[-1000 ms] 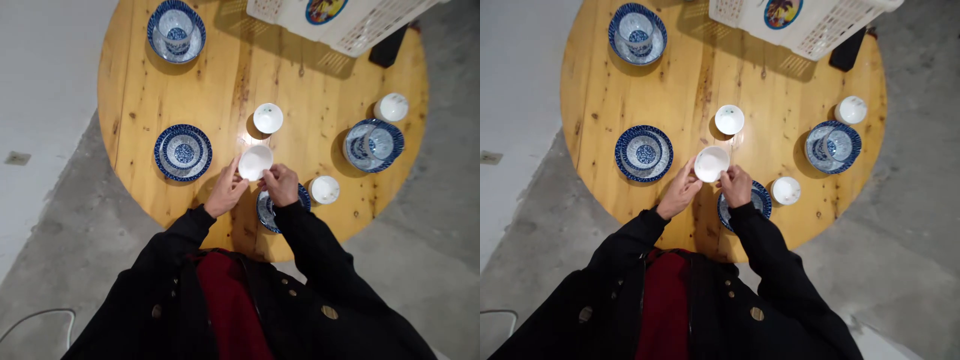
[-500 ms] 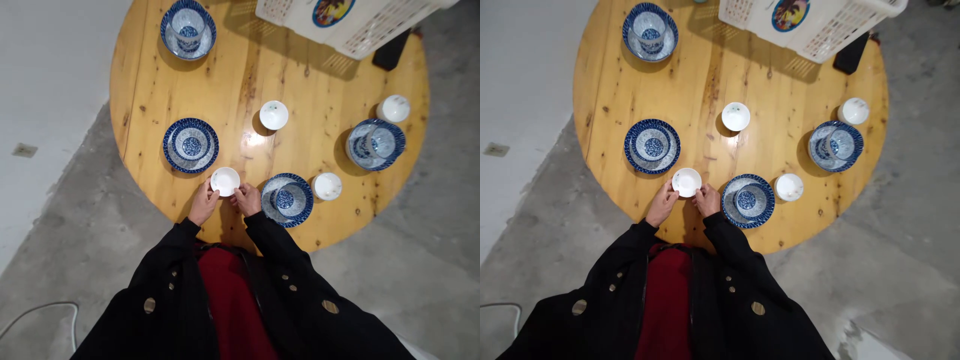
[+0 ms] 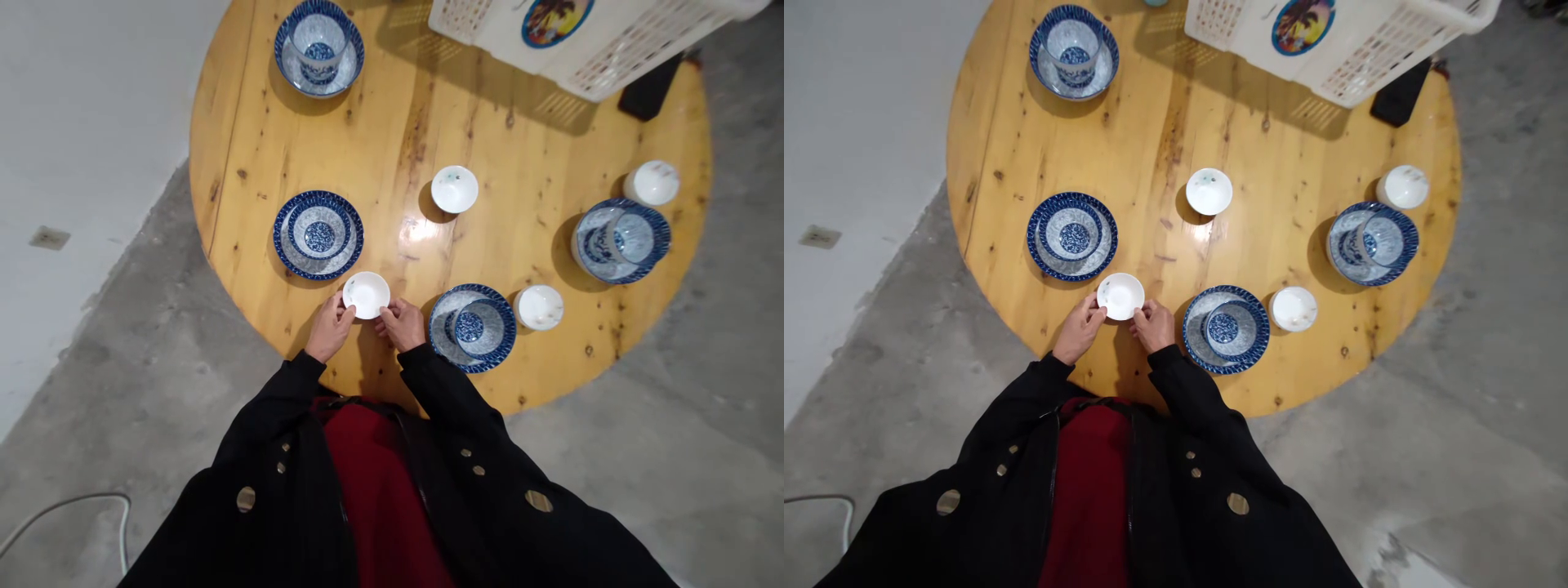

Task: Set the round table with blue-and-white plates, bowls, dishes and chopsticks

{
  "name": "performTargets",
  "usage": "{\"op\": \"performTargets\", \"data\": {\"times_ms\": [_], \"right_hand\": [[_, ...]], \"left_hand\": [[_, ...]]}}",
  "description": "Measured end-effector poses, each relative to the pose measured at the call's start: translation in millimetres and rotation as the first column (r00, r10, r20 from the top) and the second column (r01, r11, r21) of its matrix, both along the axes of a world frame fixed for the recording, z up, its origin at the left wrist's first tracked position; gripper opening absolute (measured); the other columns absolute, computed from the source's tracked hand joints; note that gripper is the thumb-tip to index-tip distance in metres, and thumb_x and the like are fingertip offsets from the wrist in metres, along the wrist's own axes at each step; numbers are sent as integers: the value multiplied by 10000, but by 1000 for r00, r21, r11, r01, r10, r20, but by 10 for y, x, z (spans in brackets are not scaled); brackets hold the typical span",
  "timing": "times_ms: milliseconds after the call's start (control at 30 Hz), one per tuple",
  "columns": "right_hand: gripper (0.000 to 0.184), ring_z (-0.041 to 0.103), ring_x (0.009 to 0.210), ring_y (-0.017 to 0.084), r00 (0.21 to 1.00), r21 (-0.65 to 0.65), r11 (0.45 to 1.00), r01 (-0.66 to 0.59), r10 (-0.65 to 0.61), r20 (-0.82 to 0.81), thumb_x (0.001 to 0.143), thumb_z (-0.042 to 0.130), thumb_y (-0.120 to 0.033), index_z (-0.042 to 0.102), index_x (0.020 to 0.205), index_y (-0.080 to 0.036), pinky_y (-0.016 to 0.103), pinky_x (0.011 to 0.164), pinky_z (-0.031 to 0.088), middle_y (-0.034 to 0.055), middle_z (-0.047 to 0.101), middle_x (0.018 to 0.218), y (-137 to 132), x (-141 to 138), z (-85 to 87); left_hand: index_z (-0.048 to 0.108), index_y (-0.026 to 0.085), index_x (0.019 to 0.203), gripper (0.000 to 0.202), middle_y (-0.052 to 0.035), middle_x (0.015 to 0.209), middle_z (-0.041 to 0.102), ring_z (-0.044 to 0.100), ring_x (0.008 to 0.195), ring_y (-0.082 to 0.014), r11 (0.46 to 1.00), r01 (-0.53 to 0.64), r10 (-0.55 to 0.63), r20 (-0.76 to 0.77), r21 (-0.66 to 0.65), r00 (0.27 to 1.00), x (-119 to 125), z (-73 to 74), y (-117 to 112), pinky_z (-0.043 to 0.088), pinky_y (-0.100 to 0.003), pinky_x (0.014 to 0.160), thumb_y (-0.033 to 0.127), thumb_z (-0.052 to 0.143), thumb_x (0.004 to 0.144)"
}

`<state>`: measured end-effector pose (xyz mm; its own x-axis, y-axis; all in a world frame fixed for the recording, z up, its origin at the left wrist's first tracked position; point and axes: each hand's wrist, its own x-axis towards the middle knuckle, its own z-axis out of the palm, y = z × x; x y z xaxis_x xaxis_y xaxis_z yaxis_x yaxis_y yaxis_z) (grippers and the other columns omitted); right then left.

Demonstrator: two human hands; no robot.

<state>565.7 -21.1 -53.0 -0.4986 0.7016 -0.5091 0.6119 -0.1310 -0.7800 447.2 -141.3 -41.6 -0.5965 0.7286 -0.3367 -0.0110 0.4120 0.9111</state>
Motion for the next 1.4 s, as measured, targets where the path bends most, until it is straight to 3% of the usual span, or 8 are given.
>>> {"op": "performTargets", "data": {"times_ms": [300,433,533,700,1167,1300,1400], "right_hand": [[249,666,510,182,1000,5,1000,-25,25,6,810,539,-405,599,863,-170,264,453,548,34,682,647,61,101,-14],[263,658,513,169,998,-4,998,59,-59,-2,808,562,-409,599,877,-157,243,448,535,33,669,634,223,222,28],[254,642,498,152,994,-25,994,105,-106,-29,804,575,-394,593,878,-152,232,445,529,23,654,630,293,223,48],[223,631,495,137,998,-49,999,19,-21,-55,814,558,-357,602,903,-157,212,443,510,-3,636,621,196,62,34],[209,681,549,182,997,-35,998,-56,54,-63,834,486,-289,638,903,-164,253,504,552,-8,649,589,136,14,-80],[246,690,566,197,993,37,993,-116,116,-5,854,477,-292,668,940,-163,278,557,560,11,676,617,137,13,-20],[296,713,642,219,986,185,972,-145,127,107,864,528,-328,679,1043,-147,302,664,568,39,701,650,267,23,145]], "left_hand": [[569,113,1272,420,-158,1185,669,687,961,-210,999,-22,23,29,-35,999,-27,-56,-47,533,-359,913,312,517,907],[559,94,1302,471,-187,1226,650,674,1043,-242,992,-80,85,46,-101,995,-43,-55,-105,519,-392,951,339,546,900],[539,101,1337,482,-178,1215,659,678,1018,-233,993,-89,93,50,-74,994,-45,-64,-70,524,-387,933,319,528,907],[526,145,1364,470,-142,1213,668,678,956,-194,998,-55,55,22,15,998,-35,-104,39,532,-333,883,262,496,910],[484,129,1393,508,-164,1286,630,649,1076,-223,998,-44,42,-47,-34,998,26,-93,50,530,-355,928,304,514,917],[491,129,1371,480,-165,1258,641,667,1043,-217,998,-50,48,-47,-42,998,26,-73,15,543,-354,911,299,507,922],[503,139,1351,467,-162,1210,640,674,970,-212,992,-84,66,-178,-93,982,-7,3,-5,555,-362,870,314,522,919]]}}
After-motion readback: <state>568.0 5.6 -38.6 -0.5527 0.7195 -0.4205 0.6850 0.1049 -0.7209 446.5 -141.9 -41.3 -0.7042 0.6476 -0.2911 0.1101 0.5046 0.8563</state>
